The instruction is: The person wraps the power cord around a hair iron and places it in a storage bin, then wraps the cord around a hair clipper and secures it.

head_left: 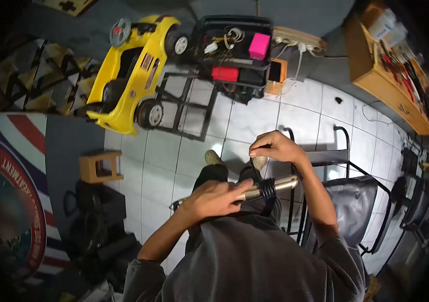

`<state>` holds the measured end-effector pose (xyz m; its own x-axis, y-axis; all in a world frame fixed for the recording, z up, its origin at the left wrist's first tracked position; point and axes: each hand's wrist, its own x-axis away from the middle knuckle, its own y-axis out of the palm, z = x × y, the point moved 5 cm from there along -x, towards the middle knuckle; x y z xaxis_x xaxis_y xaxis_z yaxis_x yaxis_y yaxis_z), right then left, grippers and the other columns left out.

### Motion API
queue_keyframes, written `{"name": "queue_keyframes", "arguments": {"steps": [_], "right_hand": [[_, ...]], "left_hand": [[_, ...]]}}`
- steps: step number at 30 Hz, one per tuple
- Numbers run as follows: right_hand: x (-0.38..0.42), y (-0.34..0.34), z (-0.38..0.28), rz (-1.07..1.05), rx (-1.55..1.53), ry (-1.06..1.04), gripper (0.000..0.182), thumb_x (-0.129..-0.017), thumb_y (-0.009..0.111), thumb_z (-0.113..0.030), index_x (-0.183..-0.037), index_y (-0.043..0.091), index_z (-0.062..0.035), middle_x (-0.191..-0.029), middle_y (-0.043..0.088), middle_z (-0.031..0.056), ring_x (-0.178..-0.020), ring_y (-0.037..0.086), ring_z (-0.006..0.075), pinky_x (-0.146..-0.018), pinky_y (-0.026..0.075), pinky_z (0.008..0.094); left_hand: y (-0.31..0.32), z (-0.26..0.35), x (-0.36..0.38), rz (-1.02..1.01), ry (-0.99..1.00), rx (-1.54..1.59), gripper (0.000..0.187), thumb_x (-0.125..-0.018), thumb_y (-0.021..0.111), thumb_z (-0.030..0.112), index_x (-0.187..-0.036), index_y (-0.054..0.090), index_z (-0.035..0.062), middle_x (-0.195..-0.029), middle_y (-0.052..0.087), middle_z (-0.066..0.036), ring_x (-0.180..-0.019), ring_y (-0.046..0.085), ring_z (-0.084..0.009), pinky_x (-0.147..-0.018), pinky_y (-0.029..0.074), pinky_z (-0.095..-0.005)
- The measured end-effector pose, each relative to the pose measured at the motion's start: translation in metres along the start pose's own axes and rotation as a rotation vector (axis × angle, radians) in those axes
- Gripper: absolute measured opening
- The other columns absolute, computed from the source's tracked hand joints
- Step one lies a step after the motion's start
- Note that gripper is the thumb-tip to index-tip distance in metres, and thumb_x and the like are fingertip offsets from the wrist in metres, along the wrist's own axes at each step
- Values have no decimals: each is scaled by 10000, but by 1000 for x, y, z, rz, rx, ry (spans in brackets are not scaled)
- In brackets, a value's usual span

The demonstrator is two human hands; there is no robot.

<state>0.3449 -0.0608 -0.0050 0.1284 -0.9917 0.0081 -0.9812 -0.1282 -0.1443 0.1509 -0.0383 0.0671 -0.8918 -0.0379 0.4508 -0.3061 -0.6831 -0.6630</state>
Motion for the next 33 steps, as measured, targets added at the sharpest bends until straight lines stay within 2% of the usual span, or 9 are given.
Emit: {"name": "queue_keyframes", "arguments": {"steps": [3,5,7,11,19,22,29,30,33], "right_hand": [[6,27,29,-24,-105,155,166,-891,646,-139,-900,706,16,-736,673,59,-709,608,96,-657,491,256],[34,48,51,345,-266,68,263,-956,561,-196,-853,672,18,-642,599,38,-656,563,85,-612,460,247],[34,63,55,-60,-237,283,313,-989,499,-226,-824,635,3,-641,562,22,-664,541,91,-605,439,248],[54,67,25,40,-190,152,277,-992,502,-210,-871,644,-5,-677,594,53,-652,517,79,-605,421,246],[54,26,-118,81,135,113,214,-888,641,-219,-970,660,-23,-720,607,127,-548,576,268,-551,467,339],[30,14,-135,266,464,-100,147,-861,625,-177,-920,654,-45,-763,627,124,-698,626,325,-592,475,394],[0,-19,-122,416,640,-23,135,-846,684,-136,-860,674,-3,-758,630,98,-640,594,207,-576,459,320],[-2,-24,-112,432,583,73,169,-849,682,-181,-848,676,-12,-752,635,120,-650,593,267,-587,466,356],[-13,-19,-88,446,472,12,185,-856,684,-188,-858,678,-3,-747,636,129,-628,582,249,-577,455,345]], "left_hand": [[-22,0,23,208,-68,85,714,-794,681,265,-1428,364,176,-790,640,-171,-650,633,-361,-595,513,-407],[-39,-7,31,337,-188,74,667,-803,685,262,-1388,385,150,-829,663,-168,-680,651,-371,-594,522,-415],[-53,-17,38,485,-264,73,662,-803,699,253,-1375,387,134,-852,665,-185,-708,663,-377,-609,534,-416],[-73,-42,52,752,-339,34,654,-819,714,244,-1357,359,137,-836,662,-199,-745,666,-416,-621,535,-437],[-53,-76,20,580,-322,14,523,-799,700,267,-1284,524,184,-811,669,-179,-740,653,-387,-638,512,-465],[-11,-58,-12,166,-233,-185,427,-808,680,239,-1216,563,187,-813,670,-171,-734,671,-341,-664,538,-446],[-1,-21,-12,62,62,-183,641,-814,683,194,-1384,406,289,-946,632,-142,-788,666,-312,-723,523,-436],[-8,-22,-8,78,107,-168,652,-807,691,203,-1386,406,294,-928,630,-130,-783,664,-307,-735,515,-435],[-24,-20,7,117,225,-171,665,-790,706,222,-1382,411,291,-899,623,-110,-758,656,-308,-702,509,-433]]}}
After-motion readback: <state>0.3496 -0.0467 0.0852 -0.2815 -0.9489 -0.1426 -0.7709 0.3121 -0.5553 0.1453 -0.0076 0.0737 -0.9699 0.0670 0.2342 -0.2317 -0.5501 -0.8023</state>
